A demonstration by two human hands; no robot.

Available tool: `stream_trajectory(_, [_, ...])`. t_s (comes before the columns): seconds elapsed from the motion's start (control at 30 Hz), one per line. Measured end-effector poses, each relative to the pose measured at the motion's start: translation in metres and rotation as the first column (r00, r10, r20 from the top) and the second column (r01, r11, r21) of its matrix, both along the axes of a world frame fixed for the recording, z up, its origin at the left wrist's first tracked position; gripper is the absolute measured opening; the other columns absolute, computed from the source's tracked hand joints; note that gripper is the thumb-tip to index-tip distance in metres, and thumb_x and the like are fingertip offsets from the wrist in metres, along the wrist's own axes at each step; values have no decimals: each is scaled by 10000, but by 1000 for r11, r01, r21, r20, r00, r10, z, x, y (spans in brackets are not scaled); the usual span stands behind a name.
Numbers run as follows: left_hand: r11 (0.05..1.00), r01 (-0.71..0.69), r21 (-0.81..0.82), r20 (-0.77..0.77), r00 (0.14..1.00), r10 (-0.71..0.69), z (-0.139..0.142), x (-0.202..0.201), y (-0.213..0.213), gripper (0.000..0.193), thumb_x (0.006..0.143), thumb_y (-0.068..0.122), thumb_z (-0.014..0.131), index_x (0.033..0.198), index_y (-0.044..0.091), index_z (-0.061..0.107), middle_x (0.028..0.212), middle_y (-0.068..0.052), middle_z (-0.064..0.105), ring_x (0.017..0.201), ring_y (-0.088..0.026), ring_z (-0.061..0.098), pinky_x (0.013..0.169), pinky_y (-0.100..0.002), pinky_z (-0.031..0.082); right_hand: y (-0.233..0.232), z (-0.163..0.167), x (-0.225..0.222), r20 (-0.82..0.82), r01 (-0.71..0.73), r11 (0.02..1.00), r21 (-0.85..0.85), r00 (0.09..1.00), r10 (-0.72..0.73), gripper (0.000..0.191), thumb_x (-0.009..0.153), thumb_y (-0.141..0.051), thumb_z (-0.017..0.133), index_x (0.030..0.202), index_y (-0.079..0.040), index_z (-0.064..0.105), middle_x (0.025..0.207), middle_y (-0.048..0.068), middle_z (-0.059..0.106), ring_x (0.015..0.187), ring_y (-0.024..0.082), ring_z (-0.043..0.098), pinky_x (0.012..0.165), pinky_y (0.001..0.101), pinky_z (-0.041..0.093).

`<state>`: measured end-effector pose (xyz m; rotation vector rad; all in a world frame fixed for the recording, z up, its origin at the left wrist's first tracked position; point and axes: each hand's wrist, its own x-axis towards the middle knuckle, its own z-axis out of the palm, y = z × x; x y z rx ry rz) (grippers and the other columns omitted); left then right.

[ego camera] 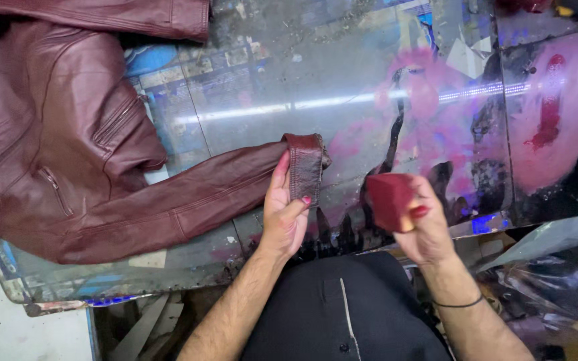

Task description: The person dips a sponge dauber into red dye and rubs it along the cuff of a maroon leather jacket, working the dye around the edge and turning the cuff to coat the inner and outer surfaces. The jacket lies on a dye-stained work table while the person repeatedly reloads the dauber and continues coloring the cuff.

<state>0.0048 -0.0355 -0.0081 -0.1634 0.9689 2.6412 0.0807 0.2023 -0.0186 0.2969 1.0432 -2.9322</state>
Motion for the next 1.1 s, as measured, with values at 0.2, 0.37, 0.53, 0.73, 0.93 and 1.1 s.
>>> stream_trajectory(0.2, [991,111,74,-66,992,-106,8,10,-6,988,753,-168,543,1654,92,229,1629,-112,388,1527,-245,380,1288,-403,280,-37,33,-45,-494,469,156,869,828,263,384,833,52,746,1185,-74,657,1273,136,627,1201,325,634,1004,441,543])
stream_trajectory(0.37, [969,191,154,-59,981,-184,3,15,-8,1045,734,-162,513,1687,126,192,1591,-163,419,1478,-291,418,1259,-448,286,-59,51,-61,-490,544,-3,839,759,429,366,743,73,764,1072,-87,763,1153,93,691,1032,316,628,884,388,539])
stream_trajectory(0.53, [972,190,137,-26,982,-188,-2,17,-11,1054,713,-161,507,1685,80,178,1645,-114,366,1524,-229,372,1298,-389,271,-64,59,-81,-480,578,-115,808,758,441,335,759,73,776,1049,-94,788,1105,42,720,985,275,638,854,370,524])
stream_trajectory(0.73, [966,222,133,-12,975,-223,4,18,-13,1064,722,-156,523,1678,120,144,1661,-103,340,1537,-225,337,1280,-389,250,-62,68,-90,-457,542,-56,838,754,472,276,792,48,781,1029,-93,783,1085,34,729,979,260,652,855,361,524])
stream_trajectory(0.93, [970,194,146,36,979,-201,11,18,-13,1146,695,-154,545,1686,205,93,1672,-109,304,1523,-229,348,1268,-399,264,-60,68,-94,-456,518,30,855,722,520,307,745,44,778,1018,-95,784,1080,64,733,972,292,633,863,384,533])
stream_trajectory(1.1, [973,147,176,27,988,-154,17,18,-13,1187,697,-161,551,1688,256,51,1662,-124,299,1473,-271,376,1240,-439,284,-65,64,-73,-457,482,97,871,720,521,327,739,49,785,1043,-72,787,1076,83,718,941,286,627,829,376,539])
